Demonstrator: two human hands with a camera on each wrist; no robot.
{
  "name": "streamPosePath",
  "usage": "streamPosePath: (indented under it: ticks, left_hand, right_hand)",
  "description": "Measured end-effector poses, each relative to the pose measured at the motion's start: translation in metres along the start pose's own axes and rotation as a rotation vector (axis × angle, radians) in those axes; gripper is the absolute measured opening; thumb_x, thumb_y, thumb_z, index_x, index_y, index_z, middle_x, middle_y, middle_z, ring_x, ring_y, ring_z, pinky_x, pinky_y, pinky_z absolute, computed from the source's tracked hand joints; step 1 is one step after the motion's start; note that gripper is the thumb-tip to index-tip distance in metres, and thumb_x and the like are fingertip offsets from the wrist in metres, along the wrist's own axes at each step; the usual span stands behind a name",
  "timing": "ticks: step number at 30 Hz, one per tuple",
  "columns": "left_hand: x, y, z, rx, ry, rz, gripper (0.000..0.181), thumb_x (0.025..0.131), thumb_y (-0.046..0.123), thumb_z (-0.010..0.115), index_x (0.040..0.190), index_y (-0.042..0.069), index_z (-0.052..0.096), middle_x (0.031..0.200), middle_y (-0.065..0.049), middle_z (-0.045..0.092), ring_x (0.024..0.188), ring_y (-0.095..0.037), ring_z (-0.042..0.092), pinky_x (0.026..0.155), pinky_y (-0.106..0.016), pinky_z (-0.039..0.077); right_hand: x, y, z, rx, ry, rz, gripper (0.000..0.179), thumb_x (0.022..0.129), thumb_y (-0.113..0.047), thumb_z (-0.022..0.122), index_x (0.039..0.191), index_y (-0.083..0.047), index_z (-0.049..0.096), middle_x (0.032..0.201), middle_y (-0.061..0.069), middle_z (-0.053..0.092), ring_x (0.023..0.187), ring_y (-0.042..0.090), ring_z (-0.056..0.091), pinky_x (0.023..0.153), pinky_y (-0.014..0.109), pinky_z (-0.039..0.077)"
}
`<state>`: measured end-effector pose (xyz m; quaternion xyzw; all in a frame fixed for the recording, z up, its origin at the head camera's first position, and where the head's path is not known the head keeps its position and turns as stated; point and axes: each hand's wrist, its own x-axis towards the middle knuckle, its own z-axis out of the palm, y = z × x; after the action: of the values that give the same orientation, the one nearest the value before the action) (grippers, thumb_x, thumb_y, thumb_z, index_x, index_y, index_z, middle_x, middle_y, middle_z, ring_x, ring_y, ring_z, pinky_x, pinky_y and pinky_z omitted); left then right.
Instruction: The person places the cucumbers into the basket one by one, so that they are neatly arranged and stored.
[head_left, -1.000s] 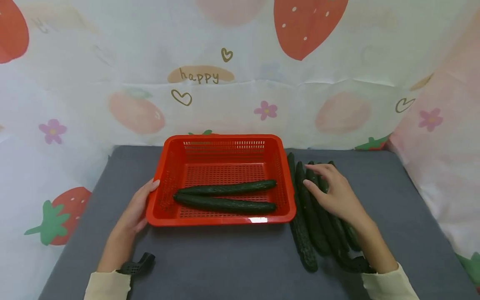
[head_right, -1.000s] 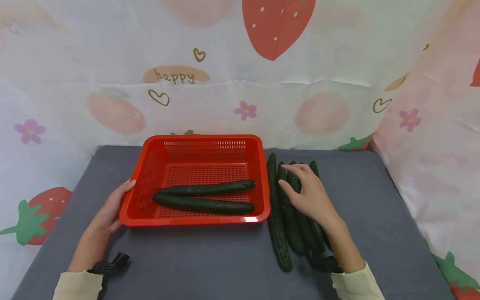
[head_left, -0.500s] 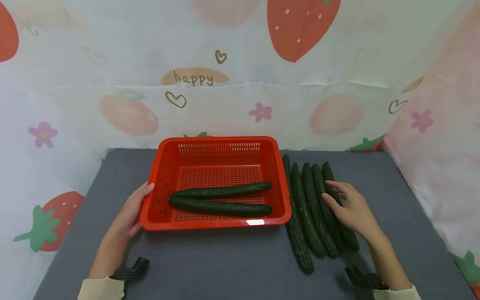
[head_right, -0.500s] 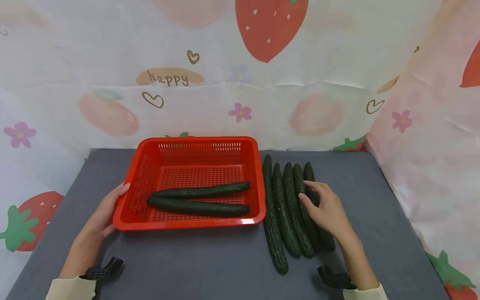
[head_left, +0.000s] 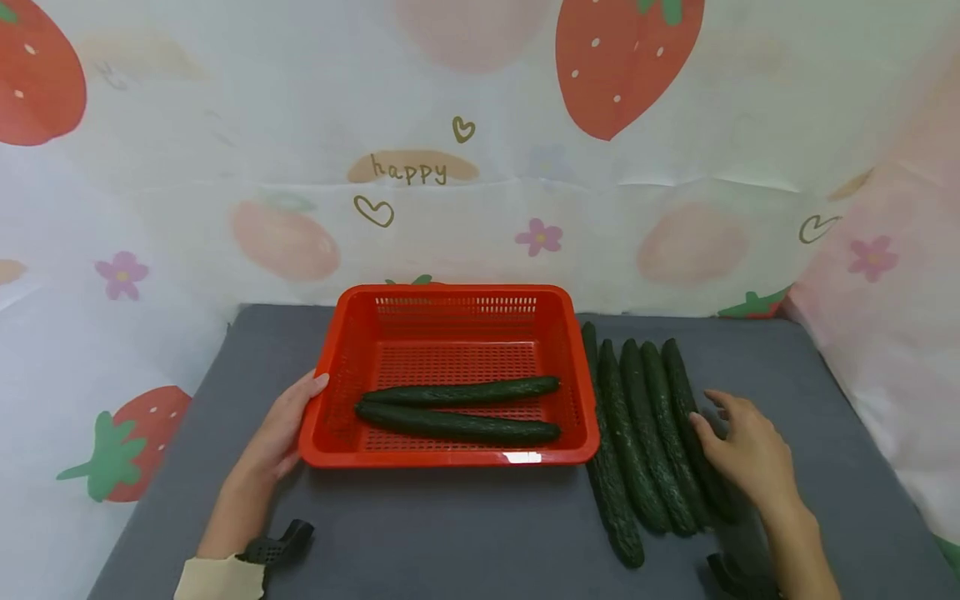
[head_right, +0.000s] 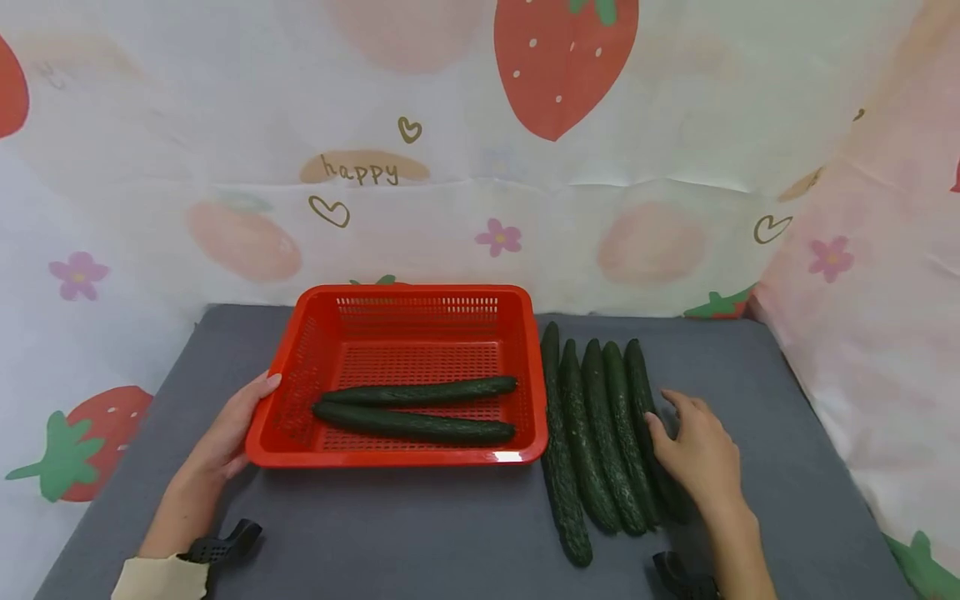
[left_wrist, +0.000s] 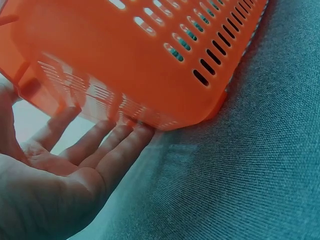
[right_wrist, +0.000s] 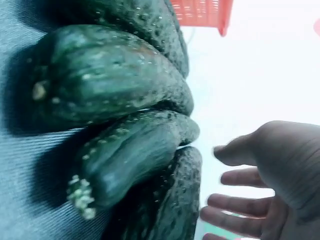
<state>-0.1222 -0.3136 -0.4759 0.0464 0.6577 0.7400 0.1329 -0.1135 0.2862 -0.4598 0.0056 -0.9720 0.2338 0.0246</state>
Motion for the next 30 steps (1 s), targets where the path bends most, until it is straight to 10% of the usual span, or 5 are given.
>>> streamPosePath:
  ticks: [30]
  left_hand:
    - [-0.0025, 0.0006, 0.0003, 0.011, -0.007, 0.014, 0.051, 0.116, 0.034, 0.038, 0.162, 0.013, 0.029, 0.128, 0.006, 0.068, 0.105, -0.004, 0.072, 0.088, -0.025, 0.063]
  right_hand:
    - [0.0085, -0.0022, -0.002, -0.06, -0.28, 0.21, 0.074, 0.099, -0.038, 0.07, 0.154, 0.003, 0.044, 0.144, 0.035, 0.058, 0.114, 0.051, 0.065, 0.075, 0.058, 0.055]
